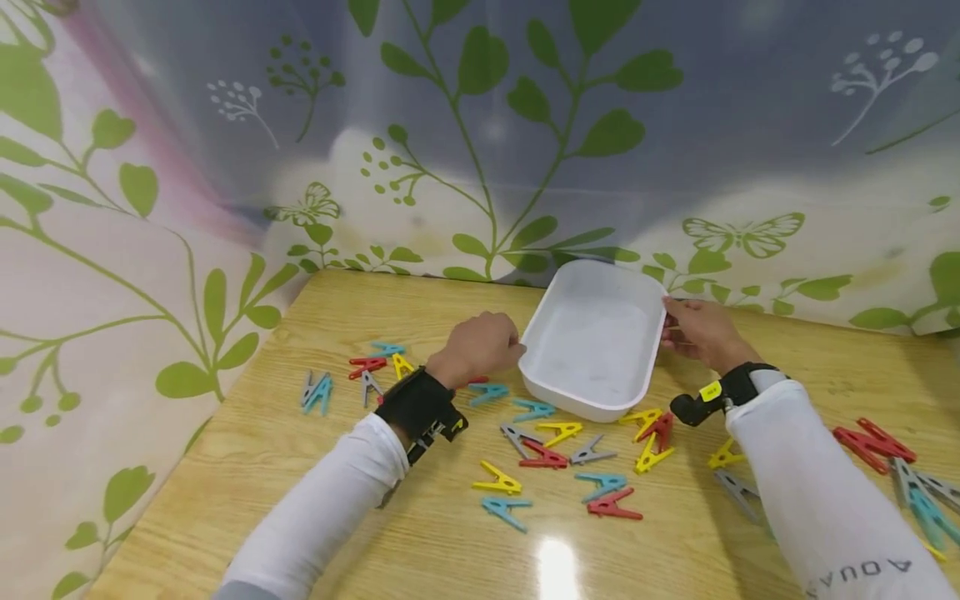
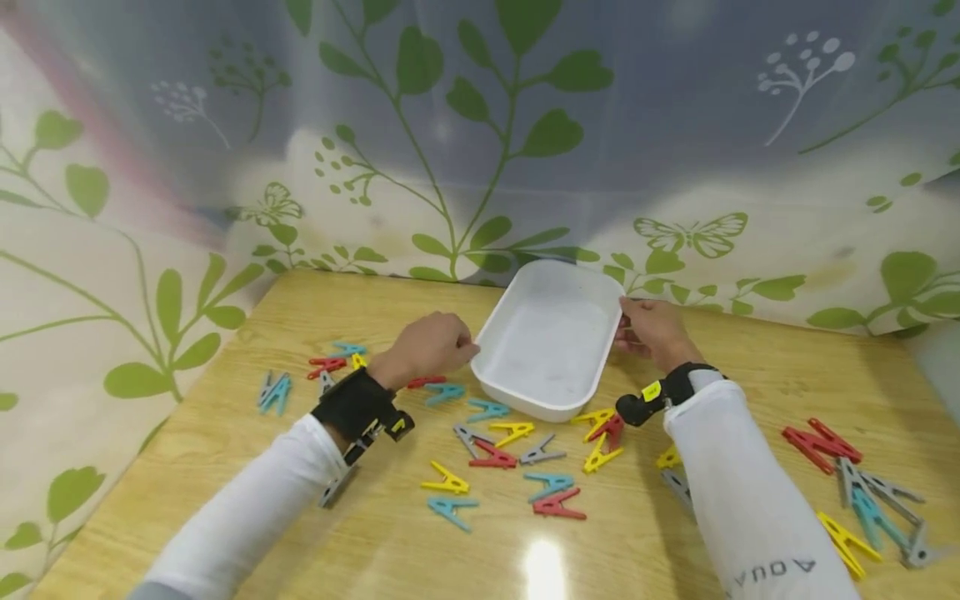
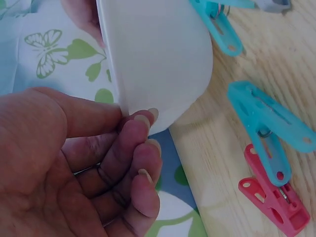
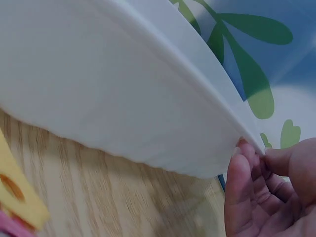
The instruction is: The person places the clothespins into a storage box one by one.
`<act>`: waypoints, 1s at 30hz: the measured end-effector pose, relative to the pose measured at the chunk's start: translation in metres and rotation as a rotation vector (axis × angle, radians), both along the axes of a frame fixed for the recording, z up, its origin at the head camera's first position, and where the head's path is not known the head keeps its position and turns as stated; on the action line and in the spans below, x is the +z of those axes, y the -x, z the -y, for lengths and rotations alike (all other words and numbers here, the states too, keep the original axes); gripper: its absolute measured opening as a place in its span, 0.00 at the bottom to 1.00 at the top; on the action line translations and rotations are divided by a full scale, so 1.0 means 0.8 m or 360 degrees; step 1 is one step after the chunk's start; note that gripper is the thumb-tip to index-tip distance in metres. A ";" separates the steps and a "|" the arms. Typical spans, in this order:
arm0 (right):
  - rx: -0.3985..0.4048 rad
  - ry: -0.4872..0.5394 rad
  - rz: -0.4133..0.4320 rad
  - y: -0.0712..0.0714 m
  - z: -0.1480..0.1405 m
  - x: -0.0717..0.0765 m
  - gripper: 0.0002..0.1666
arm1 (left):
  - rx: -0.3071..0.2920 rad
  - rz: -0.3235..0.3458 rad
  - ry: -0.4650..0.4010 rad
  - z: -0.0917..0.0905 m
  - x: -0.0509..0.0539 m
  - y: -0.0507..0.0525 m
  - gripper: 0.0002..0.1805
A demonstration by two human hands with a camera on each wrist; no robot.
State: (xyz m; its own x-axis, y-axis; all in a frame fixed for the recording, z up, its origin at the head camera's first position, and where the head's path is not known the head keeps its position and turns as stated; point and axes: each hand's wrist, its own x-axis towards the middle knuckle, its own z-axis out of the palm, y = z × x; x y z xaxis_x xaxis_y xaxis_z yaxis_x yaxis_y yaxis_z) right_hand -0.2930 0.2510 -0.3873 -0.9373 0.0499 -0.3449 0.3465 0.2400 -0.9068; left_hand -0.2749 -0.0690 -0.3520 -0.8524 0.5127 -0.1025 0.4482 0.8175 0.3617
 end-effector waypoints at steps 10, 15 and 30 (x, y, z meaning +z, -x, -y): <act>0.0114 -0.0152 0.0005 0.010 -0.005 0.003 0.36 | -0.0081 -0.0065 0.0018 -0.010 -0.002 -0.015 0.25; 0.0133 -0.0156 0.0021 0.018 -0.005 0.003 0.35 | -0.0042 -0.0077 -0.0004 -0.006 -0.004 -0.016 0.25; 0.0119 -0.0162 0.0055 0.025 -0.003 0.006 0.36 | -0.0092 -0.0214 0.0139 -0.010 -0.001 -0.018 0.23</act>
